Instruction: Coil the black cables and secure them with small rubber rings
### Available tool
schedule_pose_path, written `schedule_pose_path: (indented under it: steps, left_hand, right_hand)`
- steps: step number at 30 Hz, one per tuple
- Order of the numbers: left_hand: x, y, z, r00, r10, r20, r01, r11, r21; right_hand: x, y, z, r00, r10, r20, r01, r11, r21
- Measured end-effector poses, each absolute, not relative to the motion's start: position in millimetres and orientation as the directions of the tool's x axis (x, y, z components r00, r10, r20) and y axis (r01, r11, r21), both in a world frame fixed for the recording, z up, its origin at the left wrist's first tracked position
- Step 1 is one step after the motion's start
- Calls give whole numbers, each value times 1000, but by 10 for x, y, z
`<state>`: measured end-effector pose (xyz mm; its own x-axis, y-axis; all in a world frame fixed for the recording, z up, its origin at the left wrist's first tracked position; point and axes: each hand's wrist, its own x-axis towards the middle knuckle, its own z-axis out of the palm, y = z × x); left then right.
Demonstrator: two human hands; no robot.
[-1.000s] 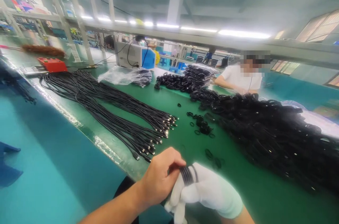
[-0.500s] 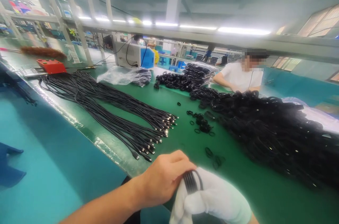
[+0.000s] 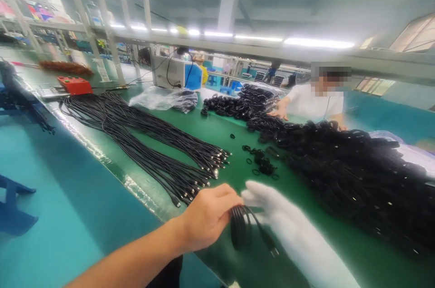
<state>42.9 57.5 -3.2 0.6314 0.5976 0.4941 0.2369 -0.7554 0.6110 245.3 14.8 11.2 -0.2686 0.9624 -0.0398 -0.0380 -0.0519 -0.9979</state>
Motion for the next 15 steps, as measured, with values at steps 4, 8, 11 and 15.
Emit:
schedule_pose_path:
  steps: [4, 8, 11, 15]
  left_hand:
    - [442, 636, -61, 638, 642, 425, 279, -707, 650]
    - [446, 662, -19, 635, 665, 394, 254, -660, 707]
    - [446, 665, 41, 632, 695, 344, 301, -628, 718]
    - [426, 670, 92, 558, 798, 229, 364, -483, 797]
  right_hand:
    - [2254, 184, 50, -377, 918, -122, 12, -127, -992]
    - [2101, 257, -17, -514, 842, -166, -50, -223, -974]
    - [2087, 312, -92, -515, 847, -130, -188, -259, -947]
    - [2130, 349, -178, -602, 788, -127, -324, -386, -864]
